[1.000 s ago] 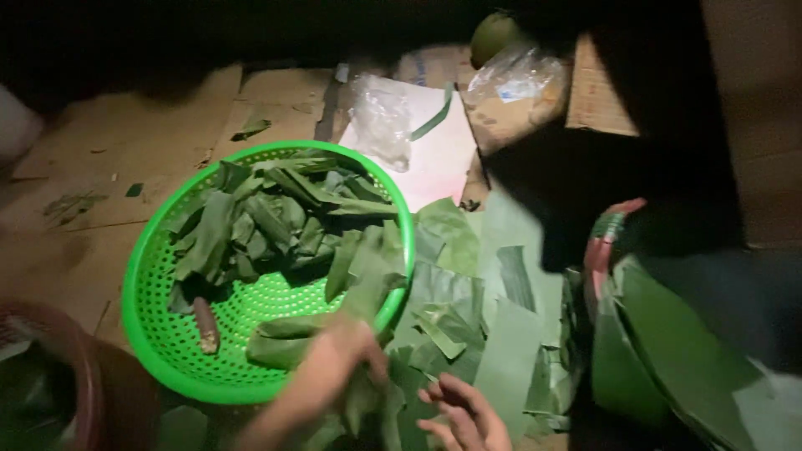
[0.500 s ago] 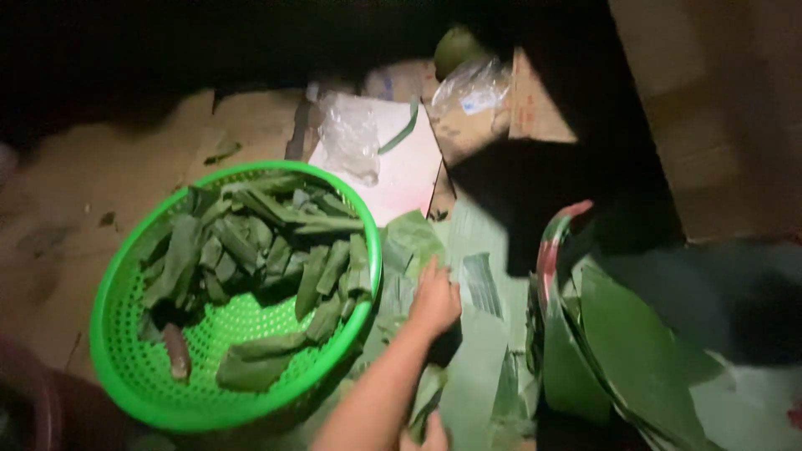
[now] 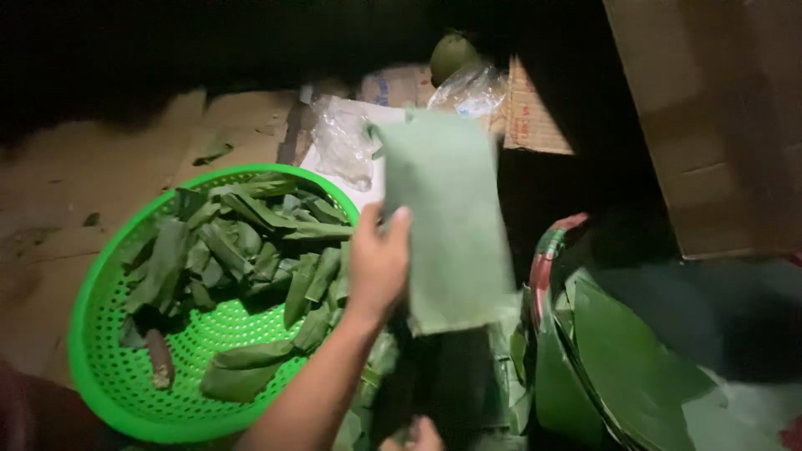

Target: Folding and rolling banana leaves into cylindrical shapes

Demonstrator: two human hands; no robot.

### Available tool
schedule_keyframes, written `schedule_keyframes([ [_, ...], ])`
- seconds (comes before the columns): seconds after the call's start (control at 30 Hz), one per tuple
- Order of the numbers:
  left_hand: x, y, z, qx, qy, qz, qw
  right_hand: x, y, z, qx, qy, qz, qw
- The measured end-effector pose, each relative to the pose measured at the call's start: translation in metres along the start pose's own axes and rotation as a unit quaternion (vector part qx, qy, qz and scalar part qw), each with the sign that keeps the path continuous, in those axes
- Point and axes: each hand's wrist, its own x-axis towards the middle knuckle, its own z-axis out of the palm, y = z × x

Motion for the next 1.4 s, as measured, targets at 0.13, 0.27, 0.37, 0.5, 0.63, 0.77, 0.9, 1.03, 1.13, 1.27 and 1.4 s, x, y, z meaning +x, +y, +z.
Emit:
schedule_keyframes([
  [0.13, -0.062, -0.030, -0.065, 0.085, -0.027, -0.150, 0.985, 0.019, -0.159, -0.161, 0.021, 0.048, 0.037, 0.998],
  [0.27, -0.146, -0.127, -0.127, 0.276, -0.185, -0.295, 0.896, -0.025, -0.202, -0.199, -0.005, 0.126, 0.149, 0.981],
  [0.37, -0.176, -0.181, -0.150, 0.373, -0.266, -0.247, 0.854, -0.045, -0.198, -0.183, -0.014, 0.075, 0.094, 0.993],
  [0.5, -0.187, -0.152, -0.142, 0.379, -0.301, -0.209, 0.850, -0.061, -0.170, -0.120, 0.078, -0.055, 0.088, 0.992],
  [0.63, -0.193, -0.128, -0.137, 0.172, -0.362, -0.017, 0.916, -0.046, -0.116, -0.092, 0.254, -0.157, 0.092, 0.950],
  [0.77, -0.191, -0.119, -0.135, 0.139, -0.214, -0.123, 0.959, -0.108, -0.161, -0.106, 0.345, -0.236, 0.060, 0.907],
  [0.9, -0.176, -0.103, -0.140, 0.106, -0.148, -0.283, 0.942, -0.105, -0.158, -0.114, 0.144, -0.216, -0.034, 0.965],
  [1.03, -0.159, -0.101, -0.161, -0.020, -0.229, -0.334, 0.914, -0.092, -0.180, -0.142, 0.098, -0.283, -0.091, 0.950],
  [1.13, -0.151, -0.112, -0.175, -0.327, -0.342, -0.228, 0.851, -0.078, -0.167, -0.139, 0.038, -0.090, -0.130, 0.987],
  [1.27, -0.152, -0.132, -0.183, -0.144, -0.439, -0.179, 0.869, -0.125, -0.161, -0.147, 0.174, -0.388, -0.005, 0.905],
  [1.4, -0.173, -0.172, -0.186, -0.078, -0.511, -0.150, 0.843, -0.175, -0.198, -0.145, 0.132, -0.358, 0.129, 0.915],
])
